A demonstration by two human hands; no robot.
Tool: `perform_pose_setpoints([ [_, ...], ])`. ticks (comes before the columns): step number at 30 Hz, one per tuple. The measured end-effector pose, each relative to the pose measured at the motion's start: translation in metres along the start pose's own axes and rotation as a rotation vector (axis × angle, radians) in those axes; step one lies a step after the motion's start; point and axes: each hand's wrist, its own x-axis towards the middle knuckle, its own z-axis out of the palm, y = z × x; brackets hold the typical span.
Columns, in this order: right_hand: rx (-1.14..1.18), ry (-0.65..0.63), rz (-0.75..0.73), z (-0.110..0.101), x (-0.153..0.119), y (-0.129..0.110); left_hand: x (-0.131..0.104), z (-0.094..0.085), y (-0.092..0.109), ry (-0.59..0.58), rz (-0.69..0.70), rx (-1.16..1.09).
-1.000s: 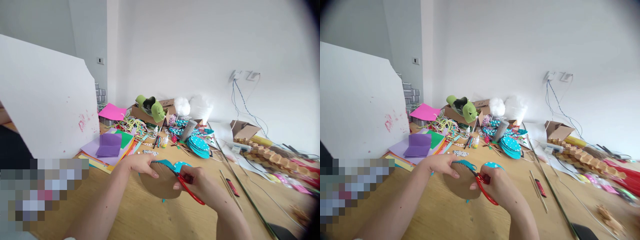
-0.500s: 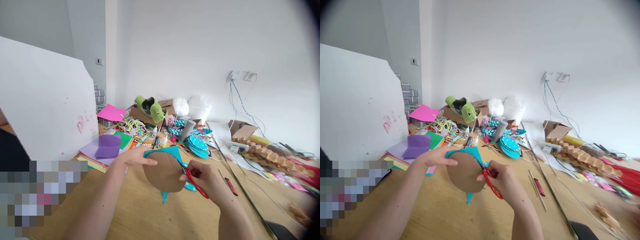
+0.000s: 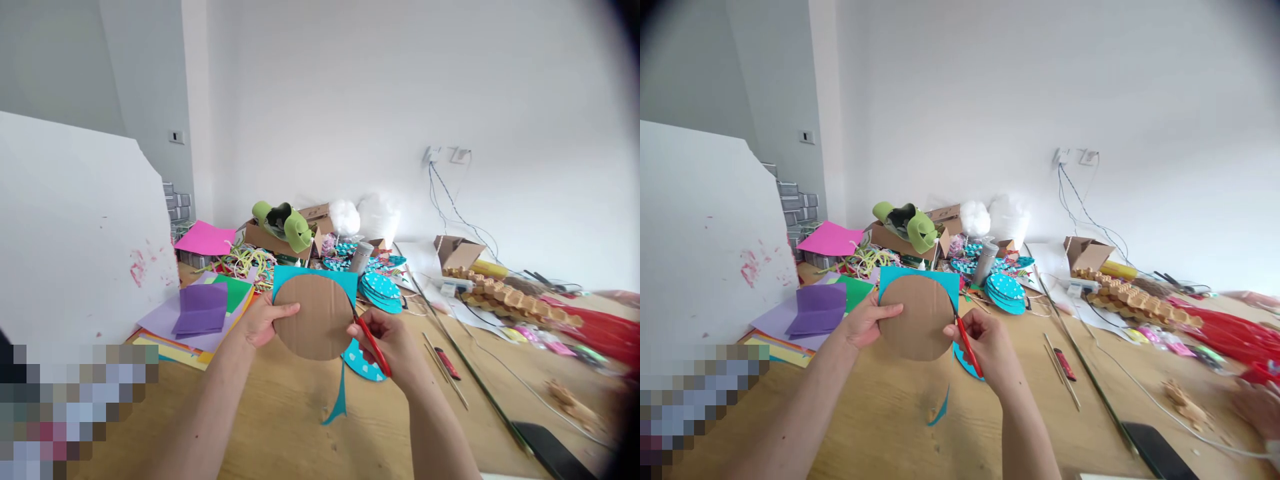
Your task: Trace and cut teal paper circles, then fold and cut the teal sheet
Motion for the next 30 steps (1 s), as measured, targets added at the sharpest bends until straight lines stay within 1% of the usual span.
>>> perform_pose_setpoints([
  [5, 0.012, -0.080, -0.047, -0.001, 0.001, 0.002, 0.000, -0.004, 0.001, -0.001, 0.022, 0.006],
  [9, 0.031, -0.176, -0.037, -0.006, -0.001, 0.005, 0.000, -0.005, 0.000, -0.003, 0.031, 0.017],
  [12, 0.007, -0.214, -0.041, -0.010, -0.003, 0.005, -0.001, -0.005, 0.000, -0.015, 0.022, 0.034],
  [16, -0.018, -0.211, -0.090, -0.012, -0.004, 0.000, -0.002, -0.002, 0.000, -0.048, -0.011, 0.051],
  [19, -0.062, -0.174, -0.121, -0.011, -0.005, -0.001, -0.003, 0.000, 0.000, -0.077, -0.020, 0.069],
  [24, -0.145, -0.128, -0.139, -0.013, -0.006, 0.000, -0.003, 0.003, 0.000, -0.064, -0.021, 0.078],
  [30, -0.220, -0.092, -0.162, -0.015, -0.006, 0.002, -0.002, 0.002, -0.002, -0.095, -0.018, 0.088],
])
